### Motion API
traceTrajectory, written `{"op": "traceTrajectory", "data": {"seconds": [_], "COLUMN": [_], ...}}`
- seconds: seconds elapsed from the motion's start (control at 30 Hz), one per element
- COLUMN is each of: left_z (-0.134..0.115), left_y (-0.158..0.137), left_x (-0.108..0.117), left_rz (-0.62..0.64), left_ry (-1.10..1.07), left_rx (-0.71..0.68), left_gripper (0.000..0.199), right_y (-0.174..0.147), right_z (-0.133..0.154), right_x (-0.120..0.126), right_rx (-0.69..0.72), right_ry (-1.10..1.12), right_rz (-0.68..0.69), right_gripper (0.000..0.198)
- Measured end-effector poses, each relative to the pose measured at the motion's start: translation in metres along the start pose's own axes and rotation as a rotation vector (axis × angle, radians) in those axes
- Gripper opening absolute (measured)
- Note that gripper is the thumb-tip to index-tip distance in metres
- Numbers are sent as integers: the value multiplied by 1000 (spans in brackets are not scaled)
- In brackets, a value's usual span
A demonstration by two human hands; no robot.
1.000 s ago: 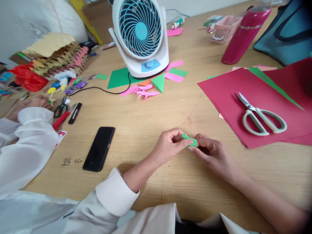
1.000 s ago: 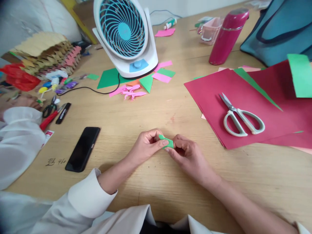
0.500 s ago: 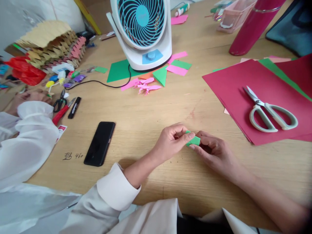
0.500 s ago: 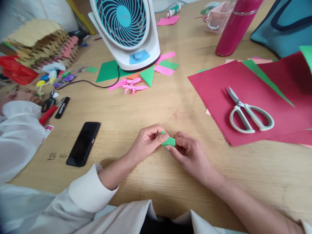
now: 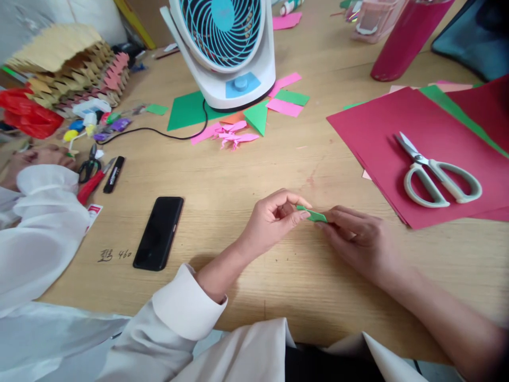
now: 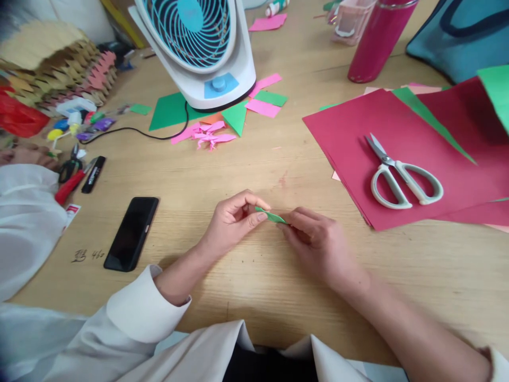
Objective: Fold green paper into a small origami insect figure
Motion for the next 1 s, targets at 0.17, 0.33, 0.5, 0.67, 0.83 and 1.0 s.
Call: {"op": "traceTrajectory", "data": {"seconds": [0.17,0.33,0.5,0.67,0.83,1.0], "left_z": [-22,-34,-33,-20,0,12], "left_y": [-3,-7,-7,-5,-1,-2], "left_x": [-6,-7,-2,1,4,-5], "left_rz": [88,96,54,18,-54,-4], "left_ry": [134,260,319,167,-147,-294], "left_rx": [-233,-391,-405,-342,-124,78], "left_gripper": [9,19,17,24,26,29], "right_y": [1,2,3,5,3,1], "right_z": [6,-10,-22,-26,-30,-32], "right_x": [13,7,-6,-14,-16,-14], "right_rx": [50,-47,-217,-272,-251,-213], "right_ry": [-96,121,560,695,763,699], "right_rz": [-76,-29,89,30,-68,-96], "right_gripper": [27,28,32,17,17,18]}}
Point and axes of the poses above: each hand's wrist, its own y-axis towards the middle knuckle, its own x-axis out of the back of the hand, z = x × y, the point moved 9 cm from there along y, towards the middle knuckle, and after that the axes turned 6 degrees about -y, right-handed, at the moved point
